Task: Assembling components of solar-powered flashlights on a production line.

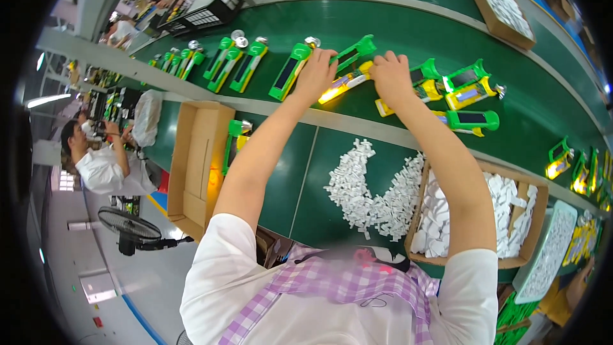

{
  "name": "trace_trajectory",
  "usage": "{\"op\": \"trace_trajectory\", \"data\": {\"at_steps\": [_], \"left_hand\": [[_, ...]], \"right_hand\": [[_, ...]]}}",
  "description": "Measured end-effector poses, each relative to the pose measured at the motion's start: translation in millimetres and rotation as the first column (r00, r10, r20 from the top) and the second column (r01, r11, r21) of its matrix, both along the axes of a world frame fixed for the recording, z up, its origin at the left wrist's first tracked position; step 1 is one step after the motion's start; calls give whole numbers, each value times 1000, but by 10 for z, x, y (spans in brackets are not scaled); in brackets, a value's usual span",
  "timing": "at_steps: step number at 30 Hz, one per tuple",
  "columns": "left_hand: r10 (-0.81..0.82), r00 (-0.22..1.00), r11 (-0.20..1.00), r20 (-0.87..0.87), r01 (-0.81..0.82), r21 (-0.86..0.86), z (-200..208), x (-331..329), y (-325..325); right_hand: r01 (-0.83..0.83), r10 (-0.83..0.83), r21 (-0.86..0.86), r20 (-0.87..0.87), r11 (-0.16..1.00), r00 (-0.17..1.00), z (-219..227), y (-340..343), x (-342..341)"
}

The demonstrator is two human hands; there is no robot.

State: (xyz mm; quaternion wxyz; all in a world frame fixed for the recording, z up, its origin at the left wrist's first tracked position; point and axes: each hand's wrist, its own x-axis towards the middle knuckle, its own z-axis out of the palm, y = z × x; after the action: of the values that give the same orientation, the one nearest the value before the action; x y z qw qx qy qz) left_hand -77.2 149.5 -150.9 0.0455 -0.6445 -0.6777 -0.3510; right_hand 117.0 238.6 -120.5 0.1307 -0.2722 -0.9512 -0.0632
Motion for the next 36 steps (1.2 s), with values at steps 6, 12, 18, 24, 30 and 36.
{"op": "trace_trajectory", "data": {"at_steps": [6,12,18,24,30,36], "left_hand": [[-258,938,963,231,269,-20,650,234,-681],[95,72,739,993,663,-119,733,525,-959],[204,-438,668,875,716,203,630,1393,-1215],[189,-537,829,822,536,160,500,1792,-1118],[199,-589,883,783,455,118,303,1767,-959],[111,-453,907,885,411,97,359,1779,-934]], "right_hand": [[-278,248,-93,-254,956,935,510,-124,274],[-377,336,-203,-211,904,918,946,-568,835],[-89,-114,-539,-332,837,936,999,-1084,1489],[320,-158,-565,317,761,935,925,-1631,2392],[250,-235,-558,100,791,967,691,-1359,2385],[184,-499,-846,-109,500,860,692,-1083,2455]]}}
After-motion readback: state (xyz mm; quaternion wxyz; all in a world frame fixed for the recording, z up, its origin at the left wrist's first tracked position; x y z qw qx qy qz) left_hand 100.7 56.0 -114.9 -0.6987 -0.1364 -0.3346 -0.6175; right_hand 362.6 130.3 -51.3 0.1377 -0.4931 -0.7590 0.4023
